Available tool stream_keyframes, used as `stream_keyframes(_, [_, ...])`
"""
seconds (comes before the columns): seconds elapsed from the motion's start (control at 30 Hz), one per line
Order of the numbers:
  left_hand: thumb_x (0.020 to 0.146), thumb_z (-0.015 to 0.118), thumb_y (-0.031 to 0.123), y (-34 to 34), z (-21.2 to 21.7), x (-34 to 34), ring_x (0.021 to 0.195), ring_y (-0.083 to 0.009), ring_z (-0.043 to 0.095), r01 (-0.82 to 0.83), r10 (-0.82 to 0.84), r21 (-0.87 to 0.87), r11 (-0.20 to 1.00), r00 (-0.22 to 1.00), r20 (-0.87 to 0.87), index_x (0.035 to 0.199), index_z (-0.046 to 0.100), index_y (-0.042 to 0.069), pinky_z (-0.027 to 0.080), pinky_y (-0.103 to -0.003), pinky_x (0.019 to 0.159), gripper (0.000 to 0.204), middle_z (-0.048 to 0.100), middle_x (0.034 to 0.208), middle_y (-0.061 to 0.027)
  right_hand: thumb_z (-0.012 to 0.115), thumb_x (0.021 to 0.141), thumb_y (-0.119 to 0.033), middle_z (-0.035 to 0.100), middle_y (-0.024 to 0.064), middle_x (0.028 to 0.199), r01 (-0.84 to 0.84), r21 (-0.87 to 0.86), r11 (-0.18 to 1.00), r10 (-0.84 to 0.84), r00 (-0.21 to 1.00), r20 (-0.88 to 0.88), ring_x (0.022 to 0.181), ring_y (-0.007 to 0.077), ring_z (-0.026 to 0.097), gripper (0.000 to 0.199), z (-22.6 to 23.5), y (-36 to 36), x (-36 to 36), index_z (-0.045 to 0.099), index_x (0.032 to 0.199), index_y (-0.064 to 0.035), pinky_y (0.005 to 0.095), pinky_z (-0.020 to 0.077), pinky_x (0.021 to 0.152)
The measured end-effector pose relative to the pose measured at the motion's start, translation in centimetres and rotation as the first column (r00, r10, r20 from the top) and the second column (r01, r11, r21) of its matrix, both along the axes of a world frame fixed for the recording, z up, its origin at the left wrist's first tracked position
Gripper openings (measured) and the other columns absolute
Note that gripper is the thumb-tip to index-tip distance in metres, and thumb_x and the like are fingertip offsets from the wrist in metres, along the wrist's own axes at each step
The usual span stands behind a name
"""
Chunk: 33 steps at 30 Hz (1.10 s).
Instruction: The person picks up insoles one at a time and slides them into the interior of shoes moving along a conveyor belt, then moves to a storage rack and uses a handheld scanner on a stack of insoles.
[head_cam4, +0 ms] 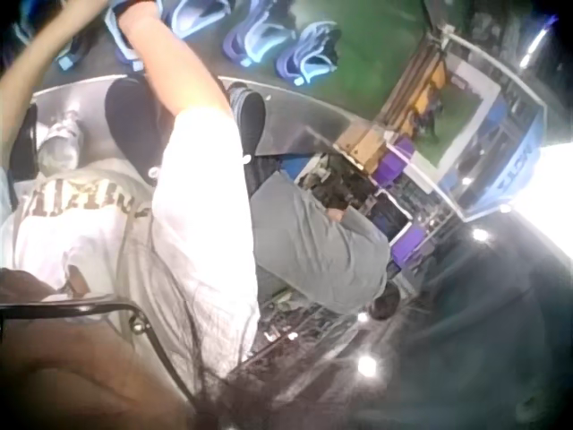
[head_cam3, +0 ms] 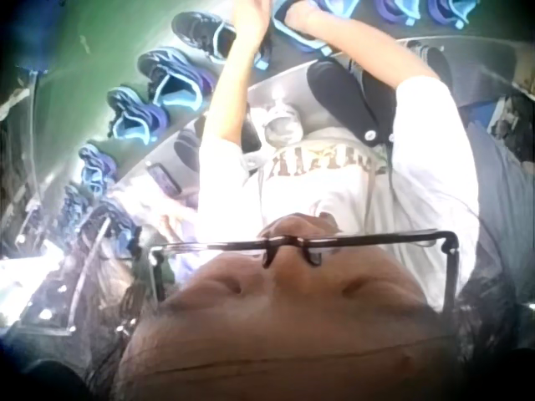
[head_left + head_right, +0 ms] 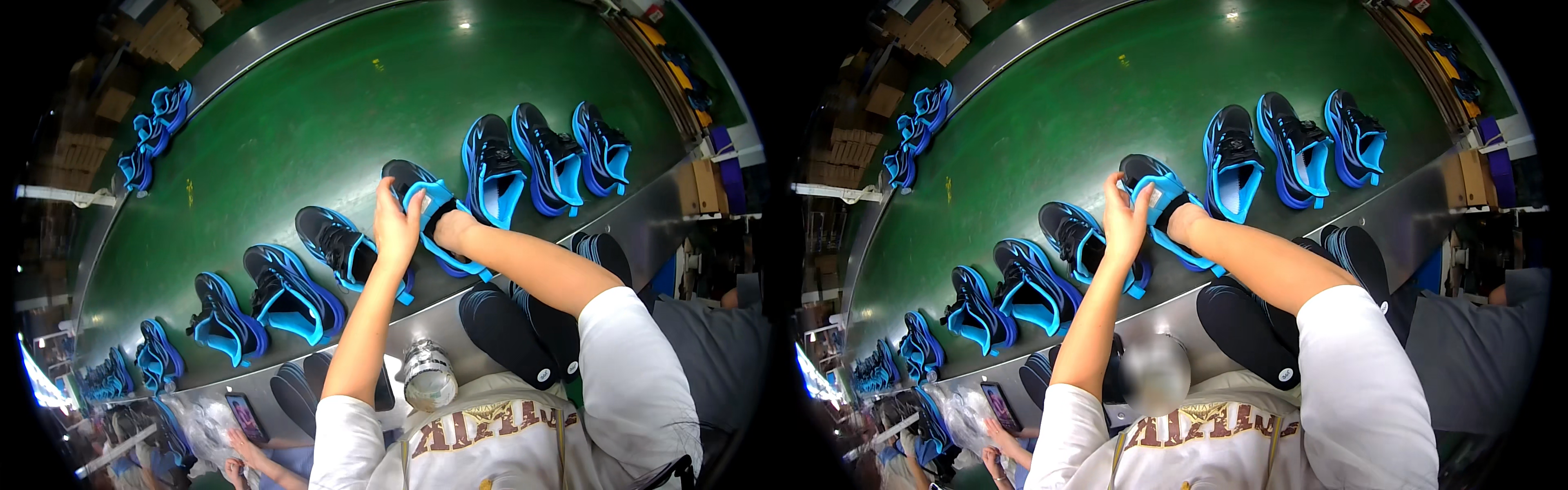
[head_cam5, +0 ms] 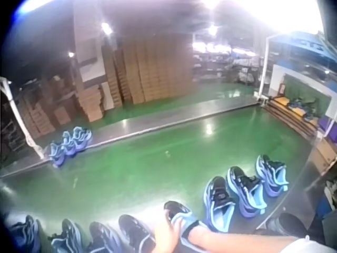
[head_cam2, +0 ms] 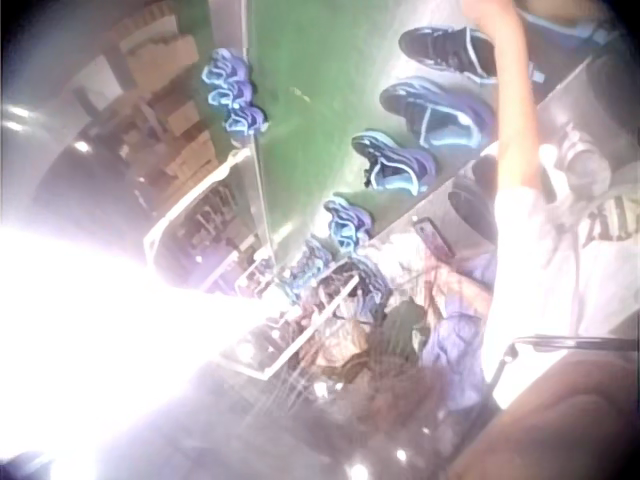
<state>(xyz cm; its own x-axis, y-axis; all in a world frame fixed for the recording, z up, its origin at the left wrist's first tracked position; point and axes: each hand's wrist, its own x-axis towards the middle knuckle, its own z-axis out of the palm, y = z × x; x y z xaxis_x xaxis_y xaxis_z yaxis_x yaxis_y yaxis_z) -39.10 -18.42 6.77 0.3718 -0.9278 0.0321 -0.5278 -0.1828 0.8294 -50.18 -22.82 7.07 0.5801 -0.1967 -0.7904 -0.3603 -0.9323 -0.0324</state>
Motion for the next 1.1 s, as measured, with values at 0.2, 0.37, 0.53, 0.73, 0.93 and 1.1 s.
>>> stream_keyframes(0.2, [0.075, 0.062, 0.019, -0.1, -1.2, 1.0, 0.069, -0.0280, 0.051, 0.336, -0.109, -0.205, 0.919, 0.717, 0.689, 0.096, 0.050, 0.006, 0.039, -0.037, 0.057, 0.027, 0.047, 0.074, -0.0102, 0.041, 0.080, -0.030, 0.064, 0.0146, 0.084, -0.059, 0.158, 0.986, 0.039, 0.991, 0.126, 0.090, 0.0247, 0.059, 0.038, 3.8, 1.3, -2.0, 0.063, 0.084, 0.0011, 0.0418, 0.0217, 0.103])
stream_keyframes(0.37, [0.070, 0.066, 0.021, -0.5, 0.8, 0.4, 0.074, -0.0276, 0.052, 0.445, -0.325, -0.025, 0.895, 0.690, 0.646, 0.090, 0.048, 0.004, 0.042, -0.037, 0.061, 0.032, 0.047, 0.083, -0.0111, 0.028, 0.081, -0.037, 0.061, 0.0214, 0.082, 0.312, 0.225, 0.923, -0.319, 0.948, -0.005, 0.088, 0.0278, 0.058, 0.057, 2.3, 2.7, -2.0, 0.059, 0.091, 0.0097, 0.0420, 0.0015, 0.107])
stream_keyframes(0.53, [0.067, 0.068, 0.016, -0.4, 0.2, 0.9, 0.076, -0.0311, 0.051, 0.449, -0.371, -0.010, 0.893, 0.750, 0.548, 0.089, 0.047, 0.002, 0.044, -0.039, 0.064, 0.033, 0.046, 0.085, -0.0131, 0.056, 0.072, -0.022, 0.055, 0.0114, 0.068, 0.402, 0.062, 0.913, -0.256, 0.449, 0.856, 0.073, 0.0284, 0.055, 0.021, 1.2, 5.6, -6.0, 0.056, 0.072, -0.0012, 0.0398, 0.0303, 0.096])
stream_keyframes(0.73, [0.071, 0.064, 0.008, 4.9, 1.5, -0.5, 0.066, -0.0272, 0.049, 0.428, -0.249, -0.142, 0.893, 0.731, 0.635, 0.083, 0.052, 0.003, 0.040, -0.036, 0.055, 0.017, 0.045, 0.072, -0.0111, 0.064, 0.074, -0.016, 0.048, 0.0097, 0.091, 0.633, 0.223, 0.741, -0.453, 0.228, 0.862, 0.081, 0.0261, 0.050, 0.014, 2.0, 11.1, -10.5, 0.057, 0.078, -0.0041, 0.0394, 0.0390, 0.076])
stream_keyframes(0.93, [0.073, 0.058, 0.004, 4.1, 1.9, 1.9, 0.069, -0.0294, 0.051, 0.289, -0.184, -0.098, 0.952, 0.799, 0.572, 0.084, 0.056, 0.004, 0.040, -0.033, 0.059, 0.011, 0.049, 0.076, -0.0118, 0.063, 0.077, -0.017, 0.045, 0.0148, 0.103, 0.536, 0.556, 0.636, -0.667, 0.019, 0.745, 0.082, 0.0296, 0.051, 0.023, 1.3, 10.5, -8.3, 0.059, 0.094, -0.0020, 0.0393, 0.0444, 0.071])
stream_keyframes(1.1, [0.079, 0.058, 0.008, 1.0, 4.5, 4.5, 0.062, -0.0137, 0.048, 0.050, -0.166, -0.286, 0.957, 0.903, -0.396, 0.075, 0.055, 0.006, 0.039, -0.025, 0.057, 0.006, 0.059, 0.088, -0.0075, 0.062, 0.078, -0.023, 0.037, 0.0231, 0.120, 0.590, 0.466, 0.659, -0.557, -0.033, 0.830, 0.104, 0.0378, 0.044, 0.041, 3.4, 10.2, -7.5, 0.050, 0.113, -0.0032, 0.0409, 0.0395, 0.087])
